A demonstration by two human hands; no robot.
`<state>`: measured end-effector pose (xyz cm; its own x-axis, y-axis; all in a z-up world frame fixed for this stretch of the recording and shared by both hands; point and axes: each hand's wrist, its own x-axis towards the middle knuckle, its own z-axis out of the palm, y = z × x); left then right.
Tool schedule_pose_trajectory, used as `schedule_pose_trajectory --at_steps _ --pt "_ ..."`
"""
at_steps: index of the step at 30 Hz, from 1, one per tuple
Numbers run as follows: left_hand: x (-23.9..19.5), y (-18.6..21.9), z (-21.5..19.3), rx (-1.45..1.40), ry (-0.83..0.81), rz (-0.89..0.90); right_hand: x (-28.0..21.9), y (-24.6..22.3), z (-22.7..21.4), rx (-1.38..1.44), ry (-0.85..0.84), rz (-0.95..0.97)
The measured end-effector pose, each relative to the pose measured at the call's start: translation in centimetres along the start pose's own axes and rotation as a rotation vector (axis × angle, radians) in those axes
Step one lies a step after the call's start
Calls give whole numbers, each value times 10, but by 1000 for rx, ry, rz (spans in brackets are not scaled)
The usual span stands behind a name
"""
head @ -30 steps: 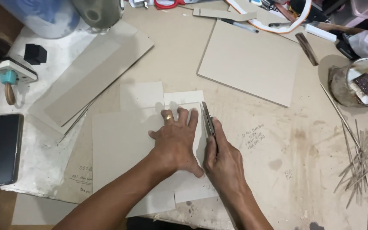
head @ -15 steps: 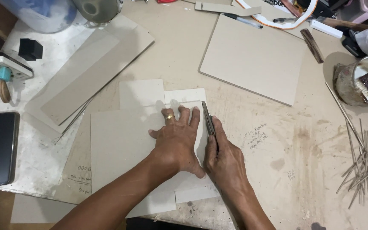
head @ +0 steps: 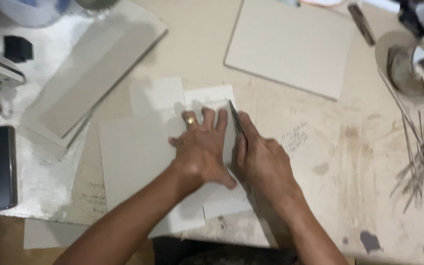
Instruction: Cutting cardboard sheets into smaller pieces and strips using a utility knife on a work table.
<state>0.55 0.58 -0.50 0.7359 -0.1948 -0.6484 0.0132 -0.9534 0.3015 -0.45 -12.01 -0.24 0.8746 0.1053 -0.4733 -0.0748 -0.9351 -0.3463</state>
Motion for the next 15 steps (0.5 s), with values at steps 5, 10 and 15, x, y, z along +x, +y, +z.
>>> schedule_pose_trajectory --at_steps 5,10,15 --pt "2 -2 1 39 43 5 -20 1 -7 97 -50 -32" --pt "3 2 2 30 11 -61 -44 30 19 54 -69 1" --pt "5 5 4 36 -57 -148 -72 74 58 32 17 -17"
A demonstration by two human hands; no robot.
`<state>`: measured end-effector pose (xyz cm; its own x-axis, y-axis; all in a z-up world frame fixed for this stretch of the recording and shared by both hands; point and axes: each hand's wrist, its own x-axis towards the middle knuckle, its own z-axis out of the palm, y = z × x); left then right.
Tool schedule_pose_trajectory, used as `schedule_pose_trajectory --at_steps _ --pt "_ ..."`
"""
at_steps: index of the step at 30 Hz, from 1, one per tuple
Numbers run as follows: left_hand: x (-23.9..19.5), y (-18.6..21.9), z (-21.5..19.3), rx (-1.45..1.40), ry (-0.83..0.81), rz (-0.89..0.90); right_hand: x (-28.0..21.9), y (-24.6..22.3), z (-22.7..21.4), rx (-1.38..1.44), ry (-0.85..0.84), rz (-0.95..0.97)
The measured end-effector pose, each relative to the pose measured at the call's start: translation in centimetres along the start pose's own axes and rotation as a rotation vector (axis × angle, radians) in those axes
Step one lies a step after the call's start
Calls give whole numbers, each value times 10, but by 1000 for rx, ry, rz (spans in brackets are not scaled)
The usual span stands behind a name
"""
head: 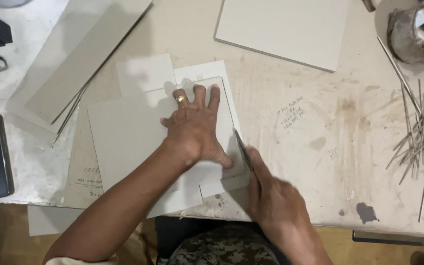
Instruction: Cutting cardboard sheets into smaller pieces and strips using a utility knife on a work table.
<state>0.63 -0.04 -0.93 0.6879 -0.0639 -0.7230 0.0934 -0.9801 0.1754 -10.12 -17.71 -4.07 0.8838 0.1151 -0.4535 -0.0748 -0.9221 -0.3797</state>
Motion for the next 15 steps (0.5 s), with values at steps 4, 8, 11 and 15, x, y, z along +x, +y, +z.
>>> schedule_pose_trajectory --at_steps 4,8,11,15 --pt "2 -1 3 29 44 -9 -34 25 23 -10 16 -25" --pt "3 -1 5 38 71 -19 -60 43 45 -78 148 -55" --pt "4 -2 6 43 84 -17 -70 57 64 -166 101 37" --pt "1 -1 4 11 57 -10 -76 39 53 -161 -169 259"
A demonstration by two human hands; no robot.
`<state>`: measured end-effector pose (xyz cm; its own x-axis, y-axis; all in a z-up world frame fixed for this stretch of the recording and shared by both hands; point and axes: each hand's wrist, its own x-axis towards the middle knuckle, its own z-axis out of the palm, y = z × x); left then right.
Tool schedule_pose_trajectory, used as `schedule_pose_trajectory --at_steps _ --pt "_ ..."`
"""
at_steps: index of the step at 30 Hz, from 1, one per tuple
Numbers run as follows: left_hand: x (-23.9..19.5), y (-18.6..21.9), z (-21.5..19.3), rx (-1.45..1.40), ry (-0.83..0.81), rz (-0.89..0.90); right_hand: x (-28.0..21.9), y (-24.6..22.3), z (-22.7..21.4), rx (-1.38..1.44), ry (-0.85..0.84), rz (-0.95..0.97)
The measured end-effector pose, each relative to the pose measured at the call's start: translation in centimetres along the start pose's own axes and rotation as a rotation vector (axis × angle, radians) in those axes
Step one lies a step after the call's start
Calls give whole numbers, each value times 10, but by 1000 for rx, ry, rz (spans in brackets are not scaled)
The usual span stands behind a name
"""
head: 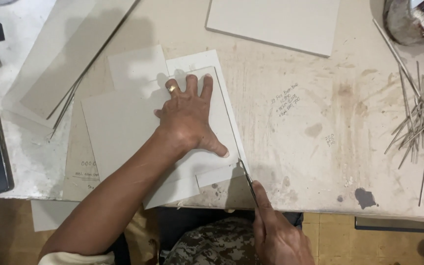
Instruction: Cutting cardboard sheets into smaller pieces and strips using a utility knife on a work table.
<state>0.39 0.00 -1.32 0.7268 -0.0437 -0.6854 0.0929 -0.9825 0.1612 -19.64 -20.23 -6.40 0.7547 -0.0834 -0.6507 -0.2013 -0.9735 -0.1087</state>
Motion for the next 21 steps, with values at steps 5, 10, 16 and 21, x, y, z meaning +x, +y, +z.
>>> schedule_pose_trajectory --at_steps 5,10,16,21 --pt "1 1 -1 25 -5 5 1 14 19 124 282 -65" --pt "-8 1 -6 -33 -32 10 -10 -3 -18 374 600 -82" --pt "4 2 0 14 -17 10 50 -14 -45 567 196 -104" --pt "4 1 -2 -24 -59 9 65 -16 -44 556 188 -200"
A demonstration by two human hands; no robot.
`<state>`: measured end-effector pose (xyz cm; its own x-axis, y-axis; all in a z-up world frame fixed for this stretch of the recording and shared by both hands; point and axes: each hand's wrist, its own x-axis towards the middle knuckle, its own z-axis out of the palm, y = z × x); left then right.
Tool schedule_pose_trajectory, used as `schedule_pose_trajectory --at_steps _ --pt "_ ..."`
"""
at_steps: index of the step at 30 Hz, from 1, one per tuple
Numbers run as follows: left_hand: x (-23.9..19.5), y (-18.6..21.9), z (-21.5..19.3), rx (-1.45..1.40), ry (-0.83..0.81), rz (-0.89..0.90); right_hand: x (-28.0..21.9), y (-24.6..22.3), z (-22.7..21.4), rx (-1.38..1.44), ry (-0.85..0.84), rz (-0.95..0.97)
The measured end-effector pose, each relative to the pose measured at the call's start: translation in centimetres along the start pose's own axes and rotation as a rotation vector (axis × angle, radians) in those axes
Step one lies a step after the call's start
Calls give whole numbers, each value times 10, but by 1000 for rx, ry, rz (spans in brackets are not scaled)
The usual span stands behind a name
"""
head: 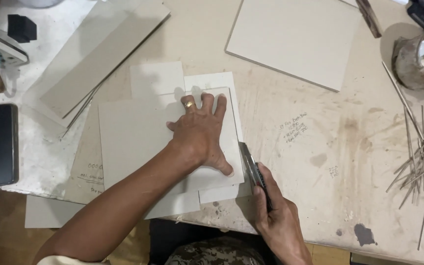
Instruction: Cutting cardboard sheets into smaller pieces and strips using a utility knife on a work table.
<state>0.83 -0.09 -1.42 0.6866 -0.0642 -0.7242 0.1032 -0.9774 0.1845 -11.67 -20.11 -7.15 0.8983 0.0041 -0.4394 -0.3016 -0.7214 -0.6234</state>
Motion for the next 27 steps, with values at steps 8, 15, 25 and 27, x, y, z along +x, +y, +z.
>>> schedule_pose_trajectory --at_steps 8,15,25,27 --pt "0 2 -3 28 -19 -13 5 2 -7 111 -112 -93" --pt "-9 3 -6 4 -25 -9 5 34 -1 111 181 -49" --pt "-5 0 -3 8 4 22 45 -50 -7 15 92 -13" --pt "-3 -1 -1 15 -19 15 59 -45 0 9 103 -96"
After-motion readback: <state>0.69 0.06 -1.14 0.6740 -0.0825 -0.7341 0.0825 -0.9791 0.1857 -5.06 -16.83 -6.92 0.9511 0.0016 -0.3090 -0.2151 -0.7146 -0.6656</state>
